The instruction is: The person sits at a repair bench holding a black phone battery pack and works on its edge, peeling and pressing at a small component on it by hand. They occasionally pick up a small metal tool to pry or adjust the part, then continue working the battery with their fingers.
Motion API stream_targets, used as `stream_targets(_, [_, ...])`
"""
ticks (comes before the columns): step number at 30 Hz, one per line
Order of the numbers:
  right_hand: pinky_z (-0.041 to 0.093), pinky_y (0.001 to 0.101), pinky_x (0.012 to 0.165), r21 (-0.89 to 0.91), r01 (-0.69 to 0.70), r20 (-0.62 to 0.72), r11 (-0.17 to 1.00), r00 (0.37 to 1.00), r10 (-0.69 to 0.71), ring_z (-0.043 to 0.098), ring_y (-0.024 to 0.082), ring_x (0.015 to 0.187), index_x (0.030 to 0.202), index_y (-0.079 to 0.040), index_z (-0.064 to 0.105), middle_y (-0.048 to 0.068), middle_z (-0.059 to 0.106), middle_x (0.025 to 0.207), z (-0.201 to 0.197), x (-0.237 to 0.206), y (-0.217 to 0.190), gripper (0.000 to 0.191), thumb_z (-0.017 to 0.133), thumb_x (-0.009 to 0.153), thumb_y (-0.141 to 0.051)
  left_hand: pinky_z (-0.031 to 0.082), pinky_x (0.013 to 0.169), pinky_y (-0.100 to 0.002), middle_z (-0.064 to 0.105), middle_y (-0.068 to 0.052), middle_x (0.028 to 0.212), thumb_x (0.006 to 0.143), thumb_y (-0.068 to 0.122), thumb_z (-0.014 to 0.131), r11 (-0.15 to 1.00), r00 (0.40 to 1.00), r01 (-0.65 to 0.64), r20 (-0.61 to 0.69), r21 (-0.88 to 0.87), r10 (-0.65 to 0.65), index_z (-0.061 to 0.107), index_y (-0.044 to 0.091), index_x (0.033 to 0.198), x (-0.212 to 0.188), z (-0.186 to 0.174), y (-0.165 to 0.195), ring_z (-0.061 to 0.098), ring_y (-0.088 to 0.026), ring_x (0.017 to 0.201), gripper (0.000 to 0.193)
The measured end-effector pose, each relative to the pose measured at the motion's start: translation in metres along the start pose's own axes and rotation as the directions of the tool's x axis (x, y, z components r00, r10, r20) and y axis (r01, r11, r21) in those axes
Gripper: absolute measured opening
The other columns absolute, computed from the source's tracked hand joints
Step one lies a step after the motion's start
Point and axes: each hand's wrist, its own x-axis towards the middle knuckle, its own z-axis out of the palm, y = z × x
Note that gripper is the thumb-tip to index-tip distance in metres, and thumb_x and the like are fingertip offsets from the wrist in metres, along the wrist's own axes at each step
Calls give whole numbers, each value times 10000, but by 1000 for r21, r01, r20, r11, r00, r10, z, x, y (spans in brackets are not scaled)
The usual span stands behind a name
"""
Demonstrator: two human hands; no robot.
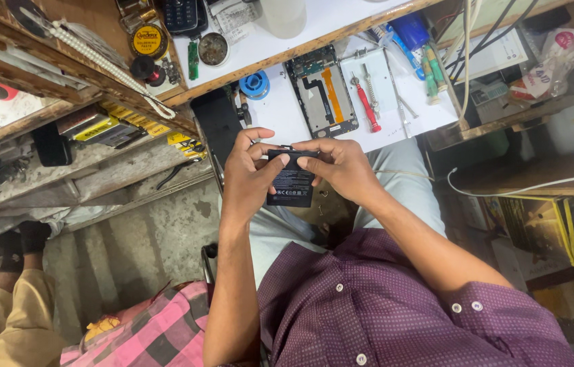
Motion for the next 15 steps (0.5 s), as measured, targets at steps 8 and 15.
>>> stream_targets(8, [530,227,530,-55,-51,19,997,998,52,634,71,579,1177,-12,741,45,758,818,-5,-3,1,265,733,927,-101,487,470,-203,753,-83,1015,936,28,710,997,997,13,68,70,-18,647,-5,1205,1,1,-2,615,-45,652,278])
stream_targets(15, [577,236,557,60,-21,-120,998,992,28,668,79,666,1206,-12,719,46,674,879,4,-11,1,279,722,933,-68,548,615,-239,674,-72,1127,873,14,767,923,932,-275,-161,270,325,615,-27,1171,-6,20,4,699,-80,947,337])
